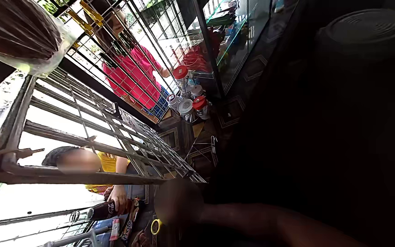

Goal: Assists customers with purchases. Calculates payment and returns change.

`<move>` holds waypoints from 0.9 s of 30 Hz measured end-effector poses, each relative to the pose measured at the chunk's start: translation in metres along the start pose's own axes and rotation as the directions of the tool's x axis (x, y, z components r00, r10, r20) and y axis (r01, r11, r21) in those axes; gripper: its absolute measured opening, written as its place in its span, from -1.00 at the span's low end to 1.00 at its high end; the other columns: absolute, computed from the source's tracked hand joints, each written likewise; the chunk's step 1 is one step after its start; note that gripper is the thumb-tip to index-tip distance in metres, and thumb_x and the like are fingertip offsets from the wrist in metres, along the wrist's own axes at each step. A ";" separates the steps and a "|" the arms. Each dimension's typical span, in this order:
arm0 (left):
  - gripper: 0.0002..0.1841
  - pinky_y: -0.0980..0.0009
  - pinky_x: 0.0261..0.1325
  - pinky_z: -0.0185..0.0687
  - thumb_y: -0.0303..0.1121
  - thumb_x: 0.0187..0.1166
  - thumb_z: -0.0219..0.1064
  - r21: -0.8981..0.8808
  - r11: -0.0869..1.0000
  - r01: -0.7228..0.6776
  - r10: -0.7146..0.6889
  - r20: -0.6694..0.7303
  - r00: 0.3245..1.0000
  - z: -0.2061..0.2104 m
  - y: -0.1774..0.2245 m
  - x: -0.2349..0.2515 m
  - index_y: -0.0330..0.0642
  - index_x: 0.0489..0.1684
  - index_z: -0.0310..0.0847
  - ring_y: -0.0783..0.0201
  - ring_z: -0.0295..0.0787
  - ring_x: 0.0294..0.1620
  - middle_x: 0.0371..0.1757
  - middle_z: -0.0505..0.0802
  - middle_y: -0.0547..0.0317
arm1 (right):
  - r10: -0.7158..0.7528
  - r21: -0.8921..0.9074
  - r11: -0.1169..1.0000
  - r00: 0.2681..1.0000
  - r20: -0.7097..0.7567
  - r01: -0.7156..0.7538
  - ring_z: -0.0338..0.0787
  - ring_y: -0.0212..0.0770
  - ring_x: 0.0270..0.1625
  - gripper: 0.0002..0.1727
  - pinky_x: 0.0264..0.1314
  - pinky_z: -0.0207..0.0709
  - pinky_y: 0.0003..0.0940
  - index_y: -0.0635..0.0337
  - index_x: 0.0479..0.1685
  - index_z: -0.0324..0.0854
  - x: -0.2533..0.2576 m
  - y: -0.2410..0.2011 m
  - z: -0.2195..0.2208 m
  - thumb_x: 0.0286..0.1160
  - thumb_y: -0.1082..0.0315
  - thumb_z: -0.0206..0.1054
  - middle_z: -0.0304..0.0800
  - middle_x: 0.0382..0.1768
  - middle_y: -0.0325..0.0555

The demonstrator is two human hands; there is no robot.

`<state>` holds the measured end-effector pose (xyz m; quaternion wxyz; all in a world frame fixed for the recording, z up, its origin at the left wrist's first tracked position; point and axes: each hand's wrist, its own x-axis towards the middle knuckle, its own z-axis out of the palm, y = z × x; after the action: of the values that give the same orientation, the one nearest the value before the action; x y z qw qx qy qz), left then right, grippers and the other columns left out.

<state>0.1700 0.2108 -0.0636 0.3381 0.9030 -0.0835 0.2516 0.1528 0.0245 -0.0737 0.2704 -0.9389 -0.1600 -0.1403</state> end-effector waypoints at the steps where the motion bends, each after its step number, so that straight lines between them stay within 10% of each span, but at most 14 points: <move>1: -0.66 0.48 -0.02 0.66 -0.45 0.75 0.09 0.037 0.999 -0.029 0.028 0.027 0.999 -0.001 0.000 0.000 -0.66 -0.10 0.69 0.27 0.82 -0.23 -0.28 0.84 -0.31 | -0.002 0.000 1.000 1.000 0.027 0.002 0.72 0.30 0.38 -0.60 0.27 0.56 0.28 0.03 0.35 0.75 0.000 0.000 -0.001 0.63 0.10 0.37 0.80 0.22 0.27; 9: -0.61 -0.16 -0.11 0.70 -0.17 0.51 0.43 0.135 0.972 -0.192 0.149 0.274 0.950 -0.003 0.001 -0.003 -0.44 -0.13 0.82 -0.28 0.81 -0.21 -0.19 0.83 -0.38 | 0.054 -0.048 0.998 0.998 0.045 -0.052 0.66 0.23 0.45 -0.36 0.38 0.51 0.25 0.14 0.38 0.67 0.001 -0.001 -0.002 0.43 -0.09 0.51 0.76 0.28 0.19; 20: -0.67 -0.11 0.06 0.67 -0.32 0.61 0.30 0.204 0.961 -0.187 0.113 0.327 0.938 -0.002 0.004 -0.002 -0.52 -0.05 0.74 -0.23 0.78 -0.11 -0.14 0.80 -0.41 | -0.023 0.086 0.995 0.950 -0.312 0.052 0.81 0.04 0.30 -0.63 0.42 0.58 0.08 -0.05 0.19 0.83 -0.041 -0.029 -0.007 0.55 -0.01 0.42 0.89 0.16 -0.05; 27: -0.58 -0.28 0.42 0.47 -0.31 0.78 0.08 0.536 0.844 -0.025 -0.131 0.250 0.959 0.013 0.039 -0.016 -0.60 0.11 0.68 -0.40 0.73 0.28 0.13 0.80 -0.54 | -0.275 0.576 0.814 0.926 0.261 0.080 0.83 0.25 0.13 -0.65 0.19 0.61 0.23 0.23 0.19 0.77 -0.156 0.024 -0.114 0.70 0.15 0.34 0.83 0.07 0.25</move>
<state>0.1485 0.1725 -0.0576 0.0655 0.9893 -0.0314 0.1264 -0.0003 -0.0930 -0.0467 0.4856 -0.8102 -0.3249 0.0473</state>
